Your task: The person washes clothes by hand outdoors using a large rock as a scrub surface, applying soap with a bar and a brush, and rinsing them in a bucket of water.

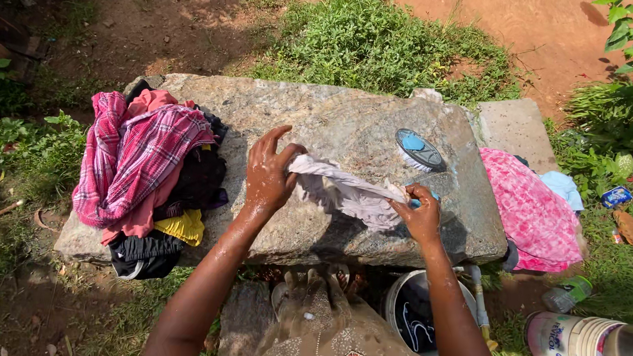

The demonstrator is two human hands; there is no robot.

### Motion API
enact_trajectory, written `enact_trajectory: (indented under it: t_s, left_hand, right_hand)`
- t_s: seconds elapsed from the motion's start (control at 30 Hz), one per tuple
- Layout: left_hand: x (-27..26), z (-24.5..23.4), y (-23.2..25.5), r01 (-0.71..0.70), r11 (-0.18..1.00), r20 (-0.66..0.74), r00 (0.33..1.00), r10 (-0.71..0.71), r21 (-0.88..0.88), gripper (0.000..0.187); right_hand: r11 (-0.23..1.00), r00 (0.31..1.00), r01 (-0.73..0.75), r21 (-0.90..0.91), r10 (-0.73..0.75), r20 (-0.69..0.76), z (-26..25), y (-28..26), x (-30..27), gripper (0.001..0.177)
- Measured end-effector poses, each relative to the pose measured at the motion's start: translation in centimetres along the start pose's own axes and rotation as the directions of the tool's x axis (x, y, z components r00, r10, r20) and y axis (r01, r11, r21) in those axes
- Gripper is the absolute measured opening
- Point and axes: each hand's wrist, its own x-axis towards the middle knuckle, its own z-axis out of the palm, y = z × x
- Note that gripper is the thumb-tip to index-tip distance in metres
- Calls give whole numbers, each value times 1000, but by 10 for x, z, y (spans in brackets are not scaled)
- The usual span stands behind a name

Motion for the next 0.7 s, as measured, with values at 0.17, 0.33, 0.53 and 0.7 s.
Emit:
enact_trajectory:
  t_s: [0.17,0.33,0.53,0.7]
  left_hand:
    - [26,-24,13,238,825,193,968,-160,-513,36]
    - [42,-9,3,309,460,281,951,-131,-832,28]
    - [87,-27,54,329,304,341,940,-16,-894,20]
    - [126,-59,124,308,222,358,903,237,-925,48]
  right_hand:
    - [989,983,137,-48,-142,-118,-8,-139,28,33]
    - [960,981,39,-276,-89,-170,-14,-192,45,41]
    - [937,931,346,-42,-349,-108,-20,-210,59,42]
    - [918,955,113,380,-206,214,23,-188,48,94]
